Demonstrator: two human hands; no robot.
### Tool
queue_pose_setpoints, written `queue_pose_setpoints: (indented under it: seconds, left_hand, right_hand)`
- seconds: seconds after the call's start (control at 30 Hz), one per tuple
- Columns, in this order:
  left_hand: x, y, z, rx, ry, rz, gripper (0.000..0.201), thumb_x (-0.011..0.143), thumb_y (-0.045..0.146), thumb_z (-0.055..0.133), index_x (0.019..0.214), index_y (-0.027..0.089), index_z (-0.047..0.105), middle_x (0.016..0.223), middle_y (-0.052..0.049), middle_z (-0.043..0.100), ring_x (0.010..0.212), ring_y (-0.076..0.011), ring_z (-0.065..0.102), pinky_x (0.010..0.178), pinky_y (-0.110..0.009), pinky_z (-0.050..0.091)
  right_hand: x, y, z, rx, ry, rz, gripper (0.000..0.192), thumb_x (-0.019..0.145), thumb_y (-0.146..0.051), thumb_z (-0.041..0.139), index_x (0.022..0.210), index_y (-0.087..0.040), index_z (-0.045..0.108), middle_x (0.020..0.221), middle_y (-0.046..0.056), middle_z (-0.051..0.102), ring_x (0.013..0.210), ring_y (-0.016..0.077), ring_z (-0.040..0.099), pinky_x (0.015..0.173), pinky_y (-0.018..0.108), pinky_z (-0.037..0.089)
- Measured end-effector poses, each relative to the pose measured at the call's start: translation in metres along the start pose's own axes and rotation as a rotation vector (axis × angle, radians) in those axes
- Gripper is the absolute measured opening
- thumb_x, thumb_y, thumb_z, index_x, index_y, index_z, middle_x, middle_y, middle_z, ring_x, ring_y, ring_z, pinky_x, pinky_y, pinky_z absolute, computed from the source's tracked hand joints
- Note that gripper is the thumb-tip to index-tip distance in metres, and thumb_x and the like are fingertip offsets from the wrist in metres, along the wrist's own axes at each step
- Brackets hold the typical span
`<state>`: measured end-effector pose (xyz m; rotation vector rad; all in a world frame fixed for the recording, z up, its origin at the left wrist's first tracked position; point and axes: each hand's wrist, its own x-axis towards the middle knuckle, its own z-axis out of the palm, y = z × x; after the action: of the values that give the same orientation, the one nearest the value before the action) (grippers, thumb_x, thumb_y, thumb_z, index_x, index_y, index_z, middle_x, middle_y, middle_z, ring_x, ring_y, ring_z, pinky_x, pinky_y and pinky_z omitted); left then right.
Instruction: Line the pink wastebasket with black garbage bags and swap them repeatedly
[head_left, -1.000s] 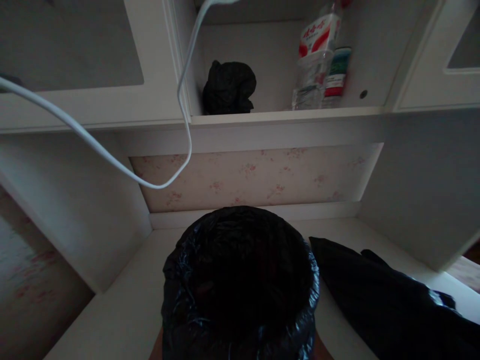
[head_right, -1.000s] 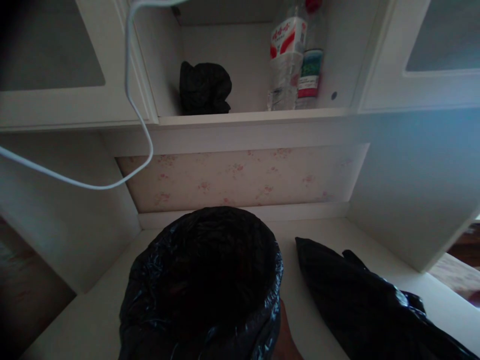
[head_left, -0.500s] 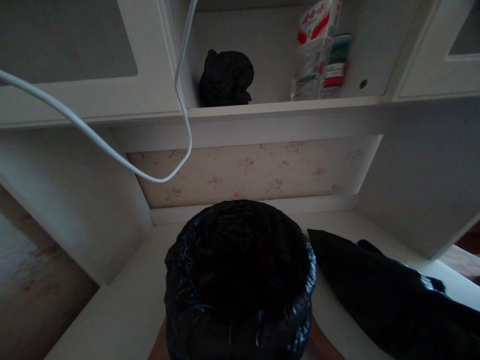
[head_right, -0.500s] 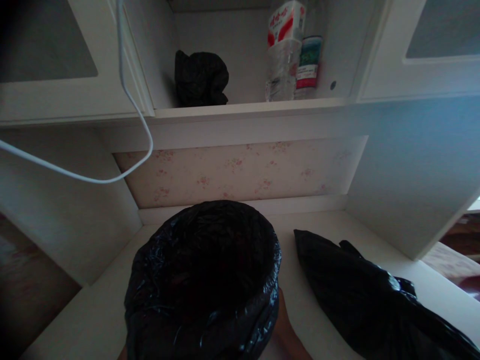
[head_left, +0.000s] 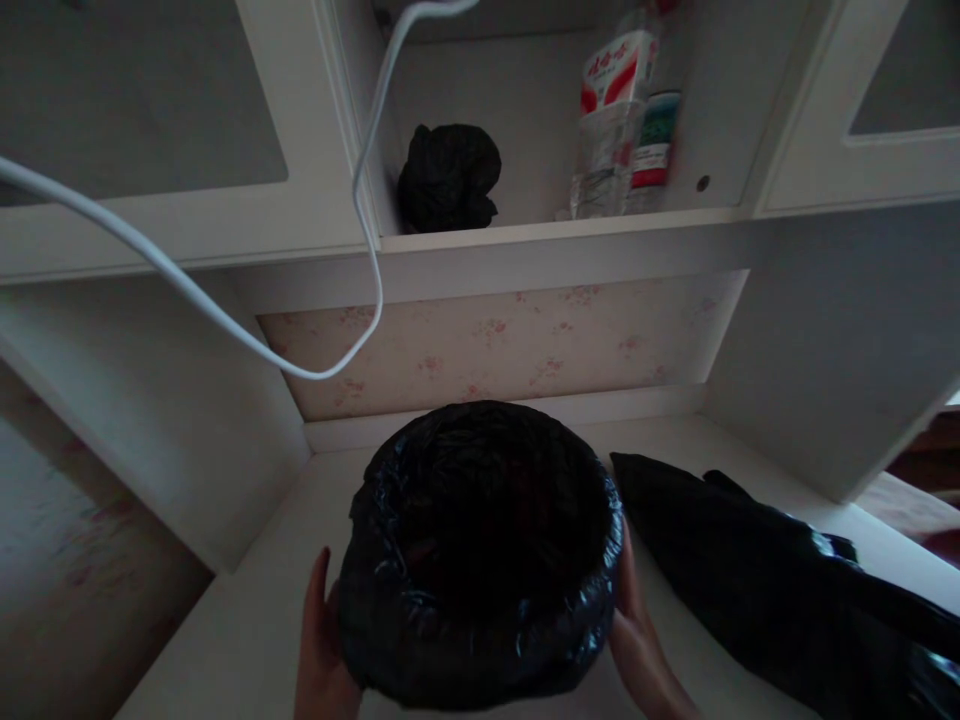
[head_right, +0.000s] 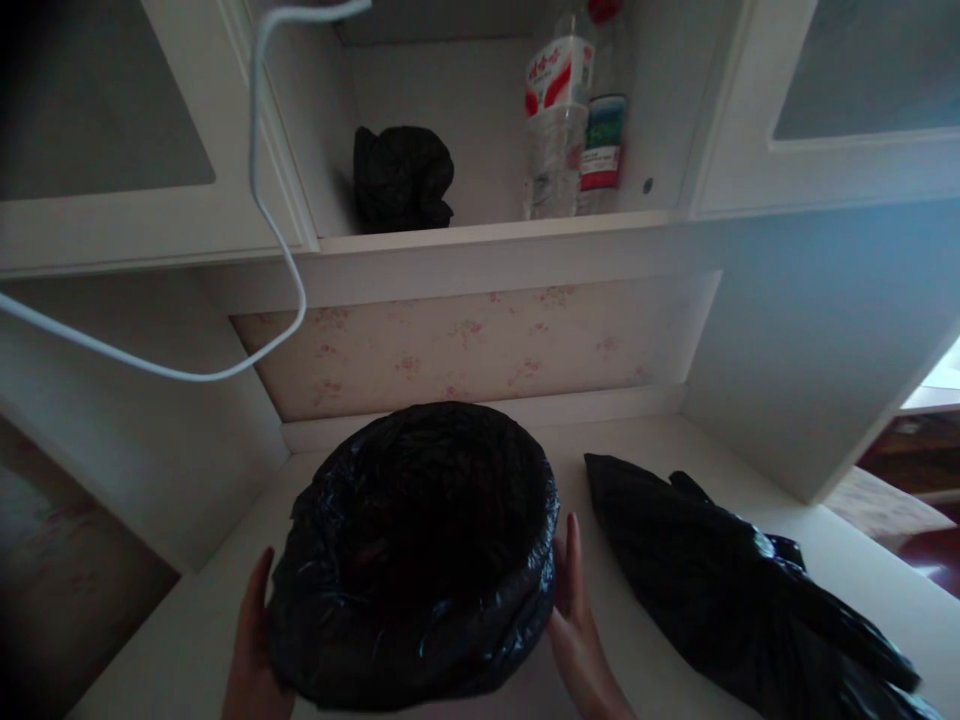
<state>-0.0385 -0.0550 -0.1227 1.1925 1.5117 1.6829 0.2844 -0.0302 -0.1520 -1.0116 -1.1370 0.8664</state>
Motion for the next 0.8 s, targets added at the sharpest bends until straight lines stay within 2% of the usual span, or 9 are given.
queue_pose_setpoints:
  seconds: [0.07,0.1,0.17,0.27,0.37,0.47,0.6,0.7,0.8]
  left_hand:
    - [0.002,0.007,-0.011,0.058,0.009,0.051,0.101,0.073,0.067,0.081,0.16,0.043,0.035,0.151,-0.006,0.061,0.136,-0.038,0.06,0.107,-0.05,0.057]
    - [0.004,0.012,-0.016,0.098,-0.004,0.099,0.1,0.072,0.066,0.082,0.159,0.042,0.038,0.155,-0.006,0.057,0.139,-0.0379,0.056,0.109,-0.049,0.056]
    - [0.007,0.023,-0.022,0.12,-0.039,0.188,0.093,0.073,0.068,0.081,0.155,0.042,0.046,0.16,-0.004,0.052,0.145,-0.0376,0.05,0.112,-0.048,0.052]
    - [0.013,0.044,-0.019,0.039,-0.111,0.239,0.086,0.072,0.077,0.076,0.147,0.042,0.056,0.156,-0.004,0.056,0.145,-0.0389,0.049,0.115,-0.051,0.048]
    - [0.019,0.069,-0.008,0.032,-0.191,0.218,0.08,0.071,0.082,0.072,0.137,0.038,0.066,0.149,-0.007,0.06,0.143,-0.0417,0.049,0.121,-0.059,0.036]
    - [0.027,0.092,0.004,0.071,-0.189,0.226,0.066,0.077,0.079,0.069,0.123,0.032,0.074,0.139,-0.009,0.065,0.141,-0.0426,0.048,0.124,-0.063,0.026]
    - [0.041,0.111,0.016,0.128,-0.101,0.241,0.047,0.083,0.068,0.067,0.1,0.026,0.079,0.124,-0.008,0.07,0.128,-0.0359,0.059,0.116,-0.05,0.039]
    - [0.053,0.118,0.02,0.121,-0.049,0.172,0.042,0.084,0.062,0.069,0.1,0.024,0.077,0.109,-0.006,0.075,0.108,-0.031,0.067,0.1,-0.043,0.051]
    - [0.067,0.121,0.02,0.074,-0.067,0.155,0.041,0.082,0.056,0.074,0.107,0.024,0.076,0.11,-0.005,0.077,0.104,-0.0283,0.07,0.093,-0.039,0.053]
  right_hand:
    - [-0.003,0.001,-0.001,0.065,0.061,0.007,0.118,0.077,-0.07,0.077,0.167,-0.045,0.004,0.171,0.007,0.032,0.155,0.0358,0.035,0.118,0.056,0.045]
    - [-0.003,-0.002,-0.001,0.086,0.083,-0.003,0.122,0.073,-0.069,0.081,0.167,-0.045,0.006,0.174,0.006,0.025,0.158,0.0359,0.028,0.121,0.057,0.041]
    - [0.001,-0.016,0.0,0.08,0.081,-0.026,0.113,0.076,-0.063,0.082,0.166,-0.044,0.016,0.176,0.002,0.017,0.161,0.0333,0.018,0.127,0.056,0.03]
    - [0.009,-0.042,0.001,0.038,0.036,-0.042,0.087,0.087,-0.052,0.075,0.162,-0.043,0.032,0.176,-0.002,0.019,0.162,0.0285,0.014,0.131,0.051,0.022]
    - [0.018,-0.064,0.001,0.077,0.025,-0.06,0.073,0.09,-0.056,0.069,0.156,-0.04,0.043,0.172,0.0,0.031,0.16,0.0295,0.025,0.129,0.049,0.026]
    - [0.028,-0.083,0.003,0.144,0.054,-0.023,0.061,0.088,-0.058,0.069,0.144,-0.036,0.057,0.159,0.003,0.052,0.15,0.0312,0.044,0.122,0.047,0.038]
    - [0.047,-0.108,0.007,0.166,0.151,0.076,0.04,0.082,-0.056,0.071,0.112,-0.03,0.071,0.126,0.004,0.074,0.116,0.0302,0.068,0.093,0.04,0.057]
    - [0.068,-0.122,0.007,0.147,0.159,0.138,0.039,0.079,-0.058,0.074,0.103,-0.027,0.073,0.109,0.004,0.078,0.099,0.0279,0.073,0.079,0.037,0.058]
    - [0.098,-0.134,0.003,0.105,0.145,0.118,0.039,0.073,-0.054,0.081,0.099,-0.026,0.077,0.101,0.004,0.079,0.095,0.0259,0.072,0.078,0.034,0.057]
